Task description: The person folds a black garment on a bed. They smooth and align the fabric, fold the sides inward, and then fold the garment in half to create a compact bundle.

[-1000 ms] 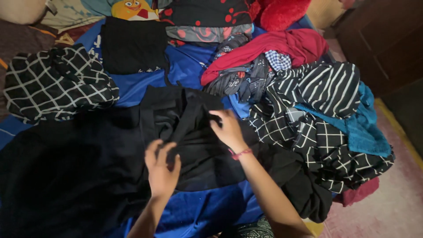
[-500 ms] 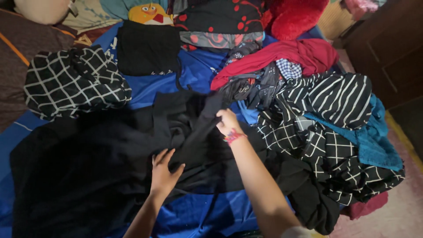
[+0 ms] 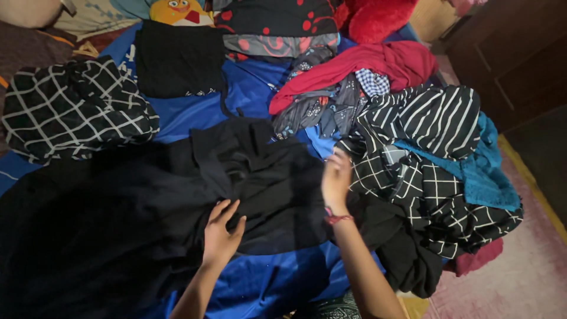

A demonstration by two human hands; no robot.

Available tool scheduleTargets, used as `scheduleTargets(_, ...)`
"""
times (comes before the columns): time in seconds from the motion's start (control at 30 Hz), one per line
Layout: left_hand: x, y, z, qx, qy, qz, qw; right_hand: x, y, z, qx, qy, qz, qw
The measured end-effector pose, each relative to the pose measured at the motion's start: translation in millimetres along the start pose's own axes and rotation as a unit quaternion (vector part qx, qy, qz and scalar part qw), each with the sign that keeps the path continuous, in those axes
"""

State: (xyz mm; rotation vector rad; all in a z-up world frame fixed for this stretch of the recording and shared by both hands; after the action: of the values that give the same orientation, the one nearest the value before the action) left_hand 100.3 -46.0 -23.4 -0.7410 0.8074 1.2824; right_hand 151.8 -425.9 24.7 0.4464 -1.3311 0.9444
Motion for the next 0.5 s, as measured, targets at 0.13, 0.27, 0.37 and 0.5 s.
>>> scheduleTargets(0.13,-9.1,2.7,1.6,-0.001,0.003,-0.026,1.0,81.9,24.5,-101.4,0.26,0.047,0.034,0.964)
scheduleTargets(0.27,-10.9,5.7,1.5,0.02,-0.003,-0.065,0.998,92.1,47.3,-185.7,0.366,0.111,0.089,0.92)
scheduleTargets(0.37,-22.0,7.4,5.5,0.029,0.001,-0.097,0.995,78.0,67.2,-224.8,0.448,0.252,0.074,0.855)
scheduleTargets(0.5,-21.7,10.6,10.7,0.033,0.005,-0.087,0.996,-17.9,57.3,-232.3,0.455,0.325,0.098,0.823)
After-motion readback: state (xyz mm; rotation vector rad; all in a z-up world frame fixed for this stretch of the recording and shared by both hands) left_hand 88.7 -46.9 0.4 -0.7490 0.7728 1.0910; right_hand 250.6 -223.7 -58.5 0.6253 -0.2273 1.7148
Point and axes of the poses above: each hand's wrist, its own y-axis away from the middle knuckle, its own z-axis out of the back of the hand, x = y × z, the point moved 8 cm from there along -y, towards the middle knuckle, and after that the axes turned 11 degrees about x, right-handed, at the moved point
